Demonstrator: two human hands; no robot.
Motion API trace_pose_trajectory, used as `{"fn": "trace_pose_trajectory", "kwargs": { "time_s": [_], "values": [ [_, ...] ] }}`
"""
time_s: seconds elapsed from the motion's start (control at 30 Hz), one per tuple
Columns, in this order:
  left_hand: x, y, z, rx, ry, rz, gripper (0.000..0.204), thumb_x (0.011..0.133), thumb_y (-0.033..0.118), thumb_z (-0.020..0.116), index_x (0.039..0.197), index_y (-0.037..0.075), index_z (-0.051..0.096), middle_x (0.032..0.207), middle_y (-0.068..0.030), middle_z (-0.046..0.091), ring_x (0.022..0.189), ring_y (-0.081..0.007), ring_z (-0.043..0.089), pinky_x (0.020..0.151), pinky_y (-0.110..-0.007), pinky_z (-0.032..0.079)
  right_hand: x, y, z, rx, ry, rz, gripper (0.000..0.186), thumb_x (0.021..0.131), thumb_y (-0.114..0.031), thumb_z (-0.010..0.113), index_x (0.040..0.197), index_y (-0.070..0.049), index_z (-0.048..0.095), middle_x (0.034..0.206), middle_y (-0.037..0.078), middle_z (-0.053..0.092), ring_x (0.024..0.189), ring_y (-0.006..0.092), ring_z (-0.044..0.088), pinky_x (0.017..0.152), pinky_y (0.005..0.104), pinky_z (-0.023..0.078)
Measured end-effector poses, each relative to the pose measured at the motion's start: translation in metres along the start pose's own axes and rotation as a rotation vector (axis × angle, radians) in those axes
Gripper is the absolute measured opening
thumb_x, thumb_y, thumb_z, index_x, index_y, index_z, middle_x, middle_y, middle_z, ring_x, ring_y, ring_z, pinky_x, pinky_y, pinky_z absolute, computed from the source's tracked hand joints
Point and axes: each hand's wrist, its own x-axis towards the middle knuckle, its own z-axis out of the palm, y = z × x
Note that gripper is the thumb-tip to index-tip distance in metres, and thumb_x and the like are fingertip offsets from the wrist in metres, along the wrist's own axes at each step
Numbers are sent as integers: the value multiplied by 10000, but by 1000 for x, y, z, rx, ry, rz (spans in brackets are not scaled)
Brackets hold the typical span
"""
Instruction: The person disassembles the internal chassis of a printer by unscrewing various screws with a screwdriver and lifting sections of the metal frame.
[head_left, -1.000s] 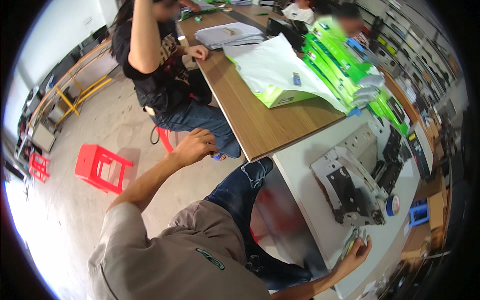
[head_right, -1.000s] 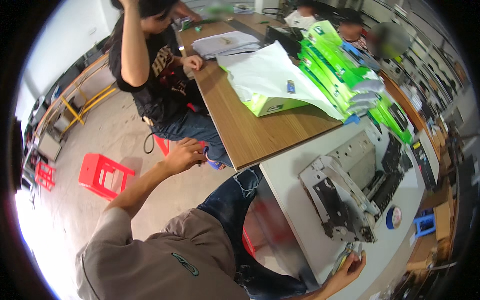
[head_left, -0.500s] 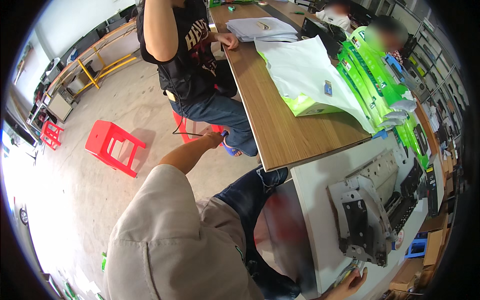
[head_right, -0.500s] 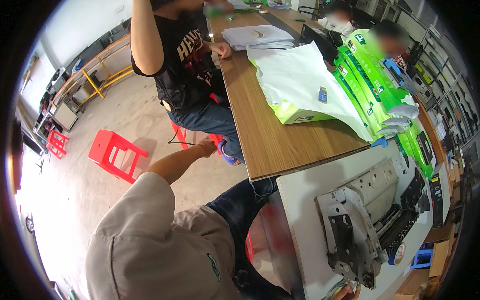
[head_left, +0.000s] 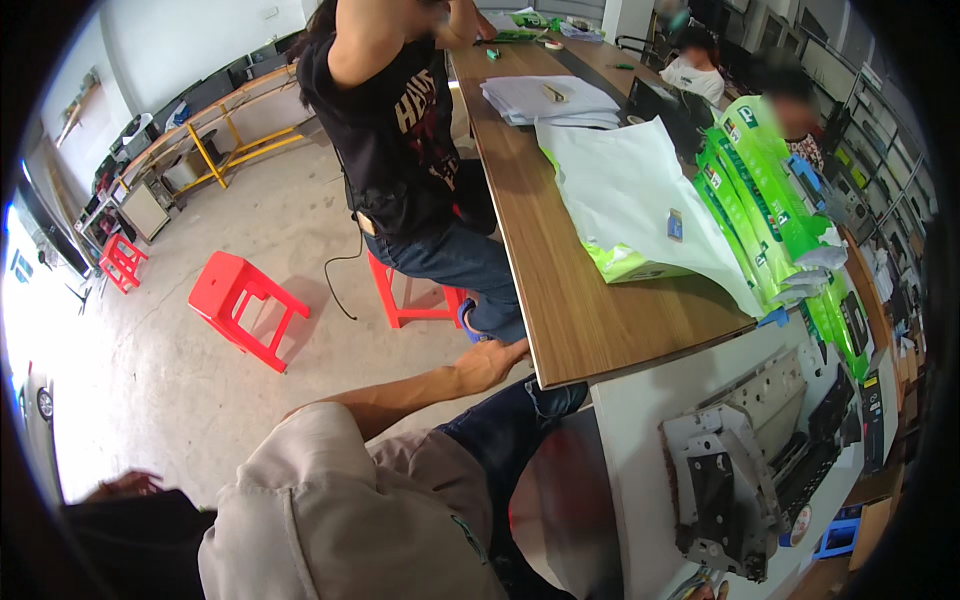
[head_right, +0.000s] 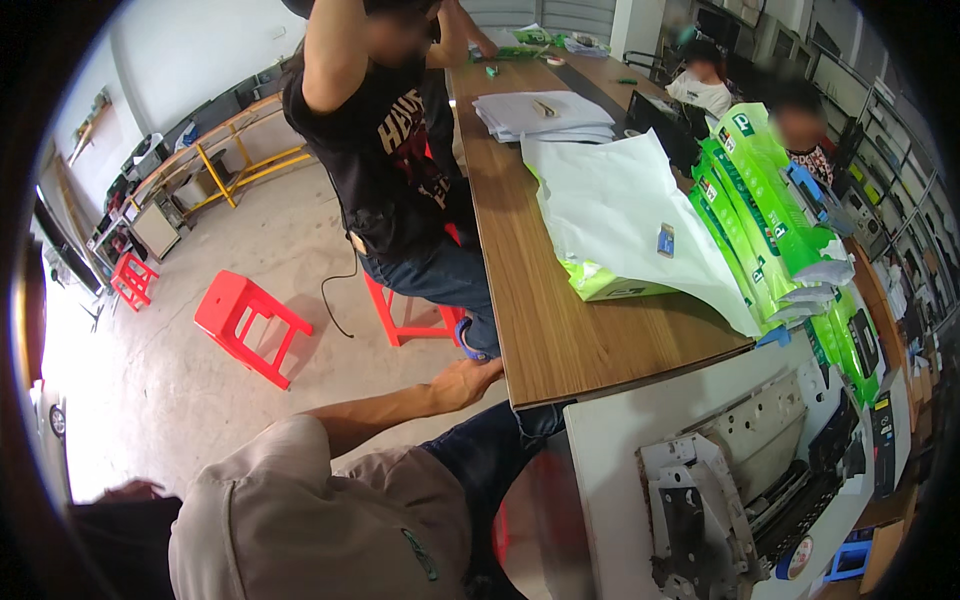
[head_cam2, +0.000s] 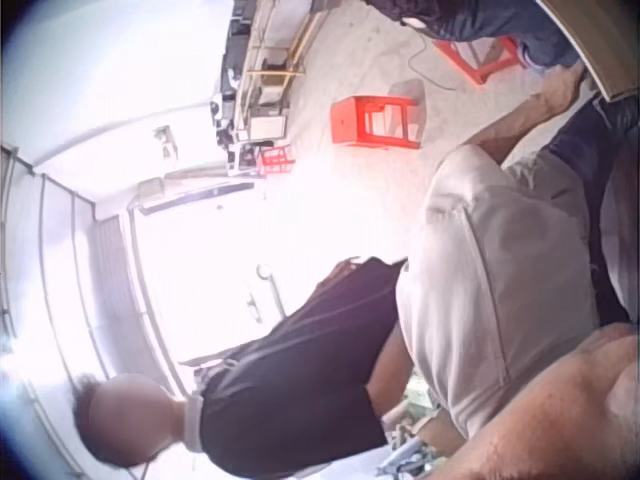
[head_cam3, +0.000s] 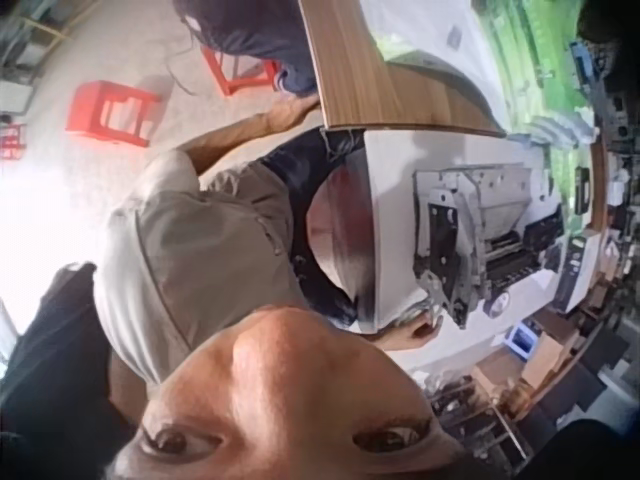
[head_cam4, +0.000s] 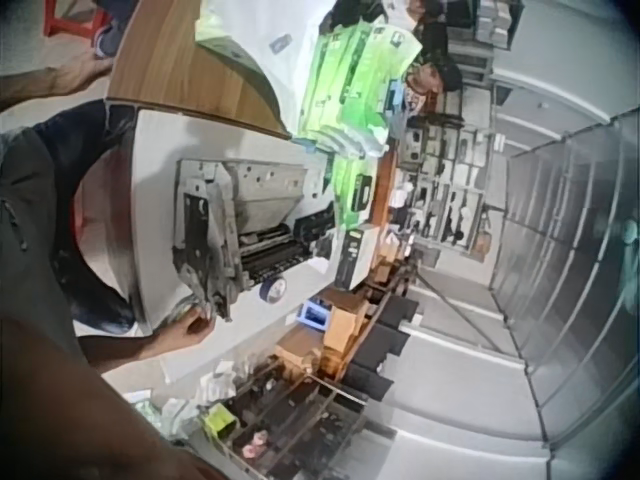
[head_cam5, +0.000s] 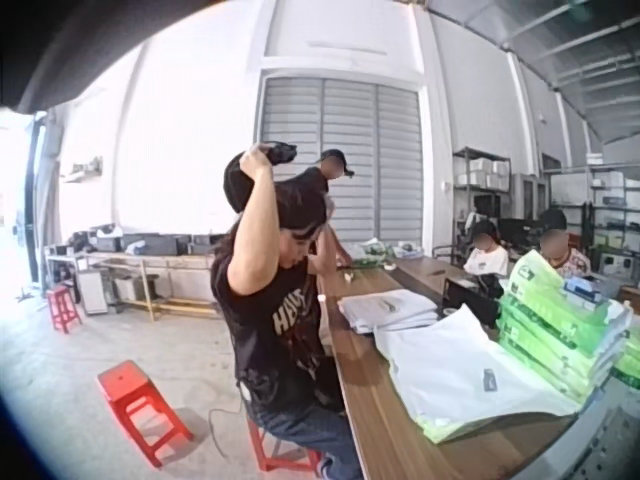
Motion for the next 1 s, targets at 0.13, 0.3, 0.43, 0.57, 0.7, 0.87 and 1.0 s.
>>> {"fn": "trace_pose_trajectory", "kwargs": {
  "time_s": [0.13, 0.3, 0.43, 0.57, 0.7, 0.87, 1.0],
  "values": [
    [-1, 48, -37, -54, 285, 228, 263, 987, 190, 574, 1228, 92, 616, 1048, -176, 668, 760, -412, 690, 660, -519, 550, 0, 7, -2, 74, -4, 20, 429, 1007, -156, 670, 1364, 48, 545, 1201, 233, 645, 1051, 296, 630, 919, 400, 520],
    [-5, 62, -83, 138, 194, 201, 140, 920, 163, 675, 1017, 74, 724, 1086, -97, 654, 799, -319, 683, 611, -444, 548, 2, 14, -5, 100, -9, 30, 456, 997, -163, 690, 1373, 44, 538, 1214, 233, 641, 1061, 294, 629, 921, 398, 527],
    [4, 60, -103, 91, 431, 280, 154, 921, 163, 668, 988, 26, 685, 1031, -131, 618, 871, -324, 636, 692, -421, 516, 2, 17, -6, 114, -8, 21, 462, 987, -175, 706, 1365, 39, 549, 1198, 226, 646, 1049, 291, 633, 895, 395, 539],
    [27, 72, -106, 81, 607, 295, 187, 946, 152, 647, 1035, -11, 624, 1000, -162, 574, 953, -350, 583, 817, -416, 475, 3, 22, -5, 127, 13, 10, 469, 970, -185, 731, 1352, 34, 566, 1169, 217, 654, 1022, 286, 639, 862, 388, 550],
    [69, 101, -105, -238, 628, 301, 237, 978, 148, 622, 1139, -20, 578, 1036, -169, 566, 1002, -377, 565, 858, -415, 468, 4, 26, -4, 145, 27, -13, 454, 963, -193, 741, 1329, 27, 586, 1123, 208, 667, 983, 280, 647, 838, 381, 556],
    [106, 135, -86, -242, 610, 347, 294, 993, 185, 624, 1195, -16, 549, 1122, -196, 550, 1041, -406, 565, 914, -435, 476, 5, 26, -1, 185, 81, 5, 377, 976, -150, 709, 1305, 6, 614, 1082, 198, 675, 947, 274, 655, 819, 384, 551],
    [107, 137, -77, -111, 519, 365, 309, 987, 198, 636, 1198, -6, 540, 1145, -204, 523, 1024, -409, 576, 911, -464, 485, 4, 23, 0, 159, 85, 21, 368, 977, -125, 693, 1315, -3, 615, 1094, 198, 676, 943, 277, 658, 829, 383, 555]
  ]
}}
